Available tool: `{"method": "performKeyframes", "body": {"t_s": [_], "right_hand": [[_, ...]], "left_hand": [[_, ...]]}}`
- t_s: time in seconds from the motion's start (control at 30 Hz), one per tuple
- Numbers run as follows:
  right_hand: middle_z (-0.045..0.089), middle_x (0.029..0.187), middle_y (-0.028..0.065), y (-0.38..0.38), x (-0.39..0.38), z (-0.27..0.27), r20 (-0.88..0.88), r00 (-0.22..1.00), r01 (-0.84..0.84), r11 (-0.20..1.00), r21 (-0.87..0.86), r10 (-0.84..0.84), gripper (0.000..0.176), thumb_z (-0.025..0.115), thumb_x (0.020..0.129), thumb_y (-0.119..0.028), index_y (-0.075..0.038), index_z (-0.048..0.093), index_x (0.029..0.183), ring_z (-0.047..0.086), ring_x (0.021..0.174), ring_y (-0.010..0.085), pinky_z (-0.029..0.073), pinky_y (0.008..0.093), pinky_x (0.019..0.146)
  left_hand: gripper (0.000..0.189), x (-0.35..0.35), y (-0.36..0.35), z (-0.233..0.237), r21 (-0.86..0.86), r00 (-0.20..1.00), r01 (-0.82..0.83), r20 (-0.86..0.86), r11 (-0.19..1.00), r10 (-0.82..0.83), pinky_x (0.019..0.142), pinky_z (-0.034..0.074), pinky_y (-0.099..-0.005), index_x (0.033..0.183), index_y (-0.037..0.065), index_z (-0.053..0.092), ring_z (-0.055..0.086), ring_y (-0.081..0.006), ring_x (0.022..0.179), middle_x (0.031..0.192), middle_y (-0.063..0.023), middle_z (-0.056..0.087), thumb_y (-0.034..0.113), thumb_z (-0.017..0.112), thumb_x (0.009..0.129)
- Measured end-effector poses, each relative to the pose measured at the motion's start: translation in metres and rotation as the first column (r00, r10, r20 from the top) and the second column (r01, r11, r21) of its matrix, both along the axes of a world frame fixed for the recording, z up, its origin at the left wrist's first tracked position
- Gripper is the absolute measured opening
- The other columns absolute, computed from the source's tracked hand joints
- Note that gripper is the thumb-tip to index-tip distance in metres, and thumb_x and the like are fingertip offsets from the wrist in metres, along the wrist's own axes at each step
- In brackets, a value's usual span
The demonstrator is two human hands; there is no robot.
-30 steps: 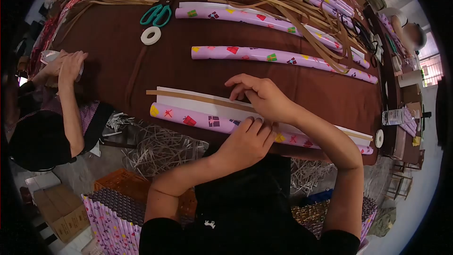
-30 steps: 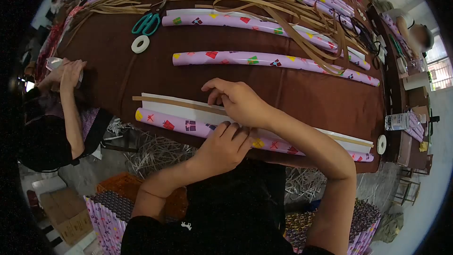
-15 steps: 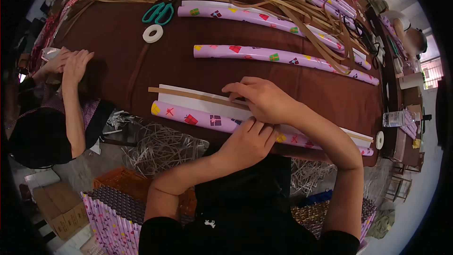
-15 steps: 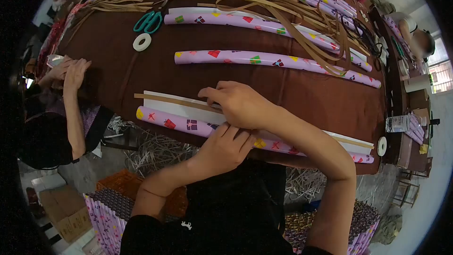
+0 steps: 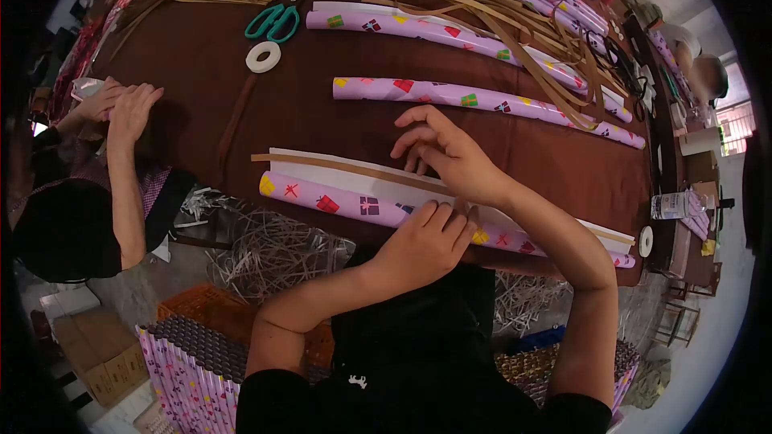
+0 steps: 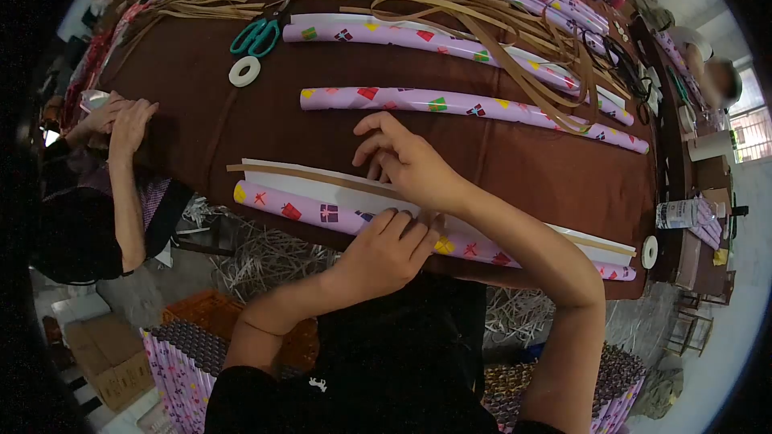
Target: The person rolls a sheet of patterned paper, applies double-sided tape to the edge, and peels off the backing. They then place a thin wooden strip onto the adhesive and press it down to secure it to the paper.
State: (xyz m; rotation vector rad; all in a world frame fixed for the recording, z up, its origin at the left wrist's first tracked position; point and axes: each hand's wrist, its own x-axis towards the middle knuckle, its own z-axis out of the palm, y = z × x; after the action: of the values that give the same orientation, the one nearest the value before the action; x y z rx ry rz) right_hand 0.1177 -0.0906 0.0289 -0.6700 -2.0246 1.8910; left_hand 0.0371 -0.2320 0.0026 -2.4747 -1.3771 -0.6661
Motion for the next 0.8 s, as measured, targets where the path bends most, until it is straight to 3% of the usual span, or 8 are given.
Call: {"method": "performKeyframes", "body": {"t_s": [0.37,0.43,0.47,0.53,0.57,0.63,0.73,0.8], "right_hand": [[0.070,0.097,0.0162,-0.0026,-0.0036,0.0020,0.128,0.983,-0.168,0.919,0.356,0.130,0.053,0.040,0.080,0.014,-0.006,0.042,0.129,0.063,0.080,0.0273,0.052,0.0361,0.077],[0.070,0.096,0.0165,-0.0023,-0.0049,0.0023,0.100,0.980,-0.189,0.622,0.760,0.175,0.052,0.041,0.080,0.013,-0.006,0.042,0.128,0.063,0.084,0.0295,0.052,0.0369,0.078],[0.070,0.096,0.0165,-0.0013,-0.0059,0.0023,0.100,0.980,-0.188,0.622,0.760,0.174,0.052,0.041,0.080,0.013,-0.006,0.042,0.128,0.063,0.084,0.0295,0.052,0.0369,0.078],[0.069,0.095,0.0149,0.0013,-0.0083,0.0021,0.108,0.979,-0.206,0.814,0.544,0.175,0.051,0.040,0.080,0.013,-0.006,0.043,0.128,0.062,0.085,0.0253,0.050,0.0348,0.080],[0.069,0.095,0.0149,0.0024,-0.0089,0.0023,0.108,0.978,-0.207,0.813,0.545,0.176,0.051,0.040,0.080,0.013,-0.006,0.043,0.128,0.062,0.085,0.0253,0.050,0.0348,0.080],[0.069,0.094,0.0132,0.0044,-0.0097,0.0026,0.083,0.993,-0.095,0.993,0.068,0.089,0.050,0.039,0.083,0.013,-0.007,0.042,0.129,0.061,0.086,0.0205,0.049,0.0326,0.082],[0.068,0.096,0.0124,0.0043,-0.0066,-0.0013,0.004,0.999,-0.053,0.993,-0.105,0.053,0.051,0.038,0.086,0.013,-0.009,0.039,0.131,0.059,0.085,0.0170,0.049,0.0315,0.083],[0.067,0.096,0.0127,0.0040,-0.0061,-0.0043,-0.007,0.998,-0.055,0.994,-0.096,0.055,0.051,0.037,0.086,0.014,-0.010,0.037,0.132,0.059,0.085,0.0167,0.049,0.0311,0.083]], "left_hand": [[0.033,0.0009,0.0007,-0.0016,0.019,1.000,-0.008,0.019,1.000,0.008,0.080,0.044,-0.0333,0.108,-0.001,0.065,0.055,-0.0227,0.087,0.095,-0.0084,0.061,0.018,0.060,0.081],[0.034,0.0023,-0.0008,-0.0046,0.003,1.000,-0.012,0.029,1.000,0.012,0.081,0.044,-0.0335,0.109,-0.001,0.065,0.056,-0.0229,0.088,0.095,-0.0086,0.061,0.018,0.059,0.081],[0.034,0.0026,-0.0010,-0.0046,-0.013,0.999,-0.016,0.039,1.000,0.017,0.081,0.045,-0.0337,0.109,-0.001,0.065,0.056,-0.0230,0.089,0.096,-0.0087,0.061,0.018,0.059,0.081],[0.035,0.0024,-0.0013,-0.0030,-0.006,1.000,-0.021,0.014,1.000,0.021,0.081,0.045,-0.0335,0.110,-0.001,0.064,0.055,-0.0226,0.088,0.095,-0.0085,0.061,0.018,0.058,0.081],[0.036,0.0018,-0.0011,-0.0017,0.001,1.000,-0.026,-0.012,1.000,0.026,0.081,0.045,-0.0332,0.111,-0.001,0.064,0.055,-0.0222,0.087,0.094,-0.0082,0.061,0.018,0.058,0.082],[0.037,0.0014,-0.0008,-0.0005,0.003,0.999,-0.028,-0.024,1.000,0.028,0.081,0.045,-0.0332,0.113,-0.002,0.064,0.054,-0.0218,0.086,0.093,-0.0077,0.060,0.018,0.057,0.082],[0.038,0.0012,0.0000,0.0004,0.011,0.999,-0.033,-0.040,0.999,0.033,0.081,0.044,-0.0330,0.114,-0.002,0.063,0.053,-0.0212,0.083,0.091,-0.0070,0.059,0.018,0.057,0.082],[0.039,0.0015,-0.0003,0.0002,0.016,0.998,-0.038,-0.042,0.999,0.039,0.080,0.044,-0.0329,0.115,-0.002,0.063,0.052,-0.0210,0.082,0.089,-0.0066,0.058,0.018,0.057,0.082]]}}
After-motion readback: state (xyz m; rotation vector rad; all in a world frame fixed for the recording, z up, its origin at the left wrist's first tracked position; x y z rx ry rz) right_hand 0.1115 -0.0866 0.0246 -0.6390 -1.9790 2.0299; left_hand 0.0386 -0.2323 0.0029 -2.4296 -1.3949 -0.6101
